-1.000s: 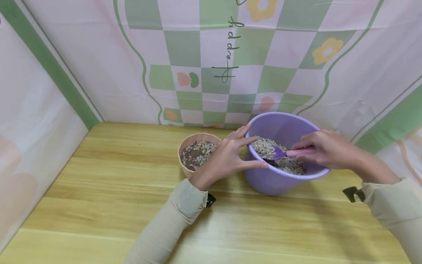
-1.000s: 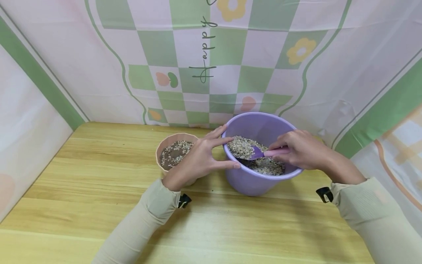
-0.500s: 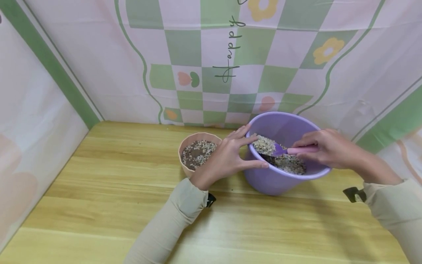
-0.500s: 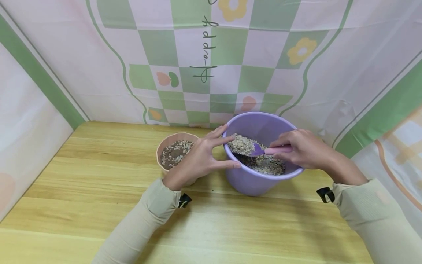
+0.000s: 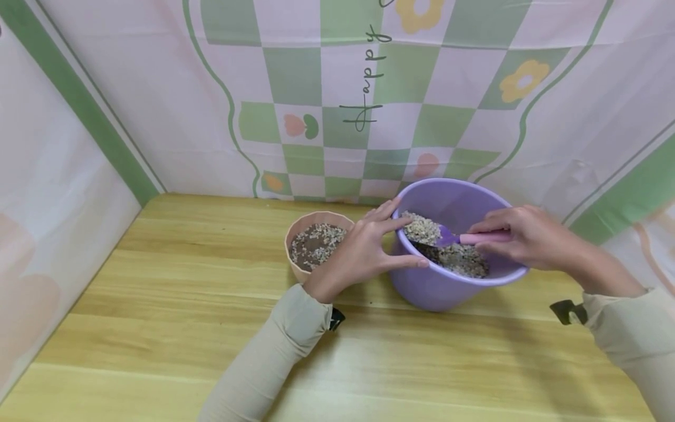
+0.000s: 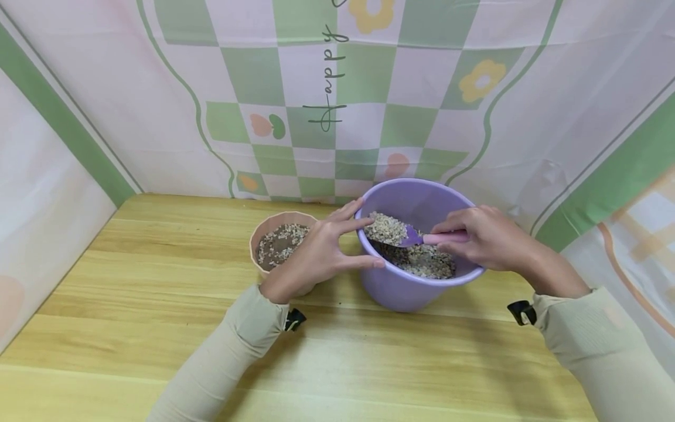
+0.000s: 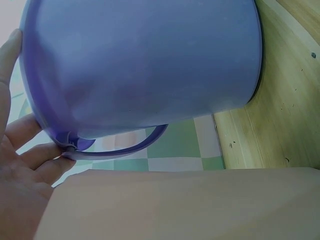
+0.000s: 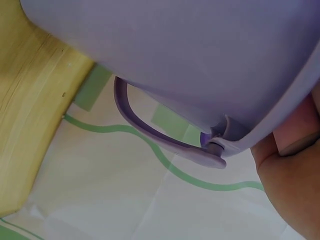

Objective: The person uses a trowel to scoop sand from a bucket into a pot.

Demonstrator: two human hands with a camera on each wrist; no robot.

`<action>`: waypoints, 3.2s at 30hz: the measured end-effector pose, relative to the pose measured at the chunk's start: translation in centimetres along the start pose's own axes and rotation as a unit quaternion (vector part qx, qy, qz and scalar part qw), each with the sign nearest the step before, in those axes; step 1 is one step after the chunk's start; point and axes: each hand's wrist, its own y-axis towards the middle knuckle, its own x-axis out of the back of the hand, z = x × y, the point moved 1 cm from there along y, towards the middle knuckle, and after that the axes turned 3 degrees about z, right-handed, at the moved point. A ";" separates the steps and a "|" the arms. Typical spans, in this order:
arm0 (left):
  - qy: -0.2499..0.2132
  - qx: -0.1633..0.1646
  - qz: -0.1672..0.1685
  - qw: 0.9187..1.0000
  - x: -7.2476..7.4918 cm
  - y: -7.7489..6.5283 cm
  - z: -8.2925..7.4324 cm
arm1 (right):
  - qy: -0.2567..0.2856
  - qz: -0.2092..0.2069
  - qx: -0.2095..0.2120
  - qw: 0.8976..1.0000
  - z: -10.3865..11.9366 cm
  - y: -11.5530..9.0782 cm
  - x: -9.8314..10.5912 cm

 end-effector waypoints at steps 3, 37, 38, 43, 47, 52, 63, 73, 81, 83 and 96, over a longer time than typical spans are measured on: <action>0.000 0.000 0.001 1.000 0.0 0.0 0.0 | 0.002 -0.008 -0.003 1.000 0.1 -0.1 0.1; -0.003 0.012 0.032 0.999 0.5 -0.1 0.0 | 0.041 -0.082 0.019 0.996 0.2 -1.4 1.1; -0.002 0.009 0.032 0.999 0.5 -0.1 0.1 | 0.041 -0.084 0.019 0.995 0.2 -1.5 1.1; -0.007 0.000 0.036 0.999 0.7 -0.1 0.1 | 0.032 -0.090 0.014 0.995 0.2 -1.7 1.5; -0.013 0.000 0.039 0.999 0.8 -0.1 0.1 | 0.018 -0.095 0.002 0.995 0.2 -2.0 1.7; -0.018 0.002 0.045 0.999 1.0 -0.2 0.2 | 0.011 -0.101 0.008 0.995 0.2 -2.0 2.1; -0.048 0.030 0.050 0.997 2.0 -1.1 0.1 | 0.009 -0.106 0.039 0.994 0.1 -1.9 2.8; 0.012 -0.008 0.025 1.000 4.2 -2.4 1.5 | 0.026 -0.099 0.062 0.993 0.0 -1.5 3.2; 0.051 0.012 -0.024 0.998 6.1 -4.6 3.7 | 0.023 -0.094 0.050 0.994 0.4 -1.2 3.8; 0.032 0.029 -0.025 0.999 6.5 -5.2 4.3 | 0.017 -0.095 0.049 0.994 0.5 -1.1 3.9; 0.013 0.101 0.001 0.995 7.9 -8.3 8.0 | 0.032 -0.089 0.077 0.993 0.9 -0.6 4.2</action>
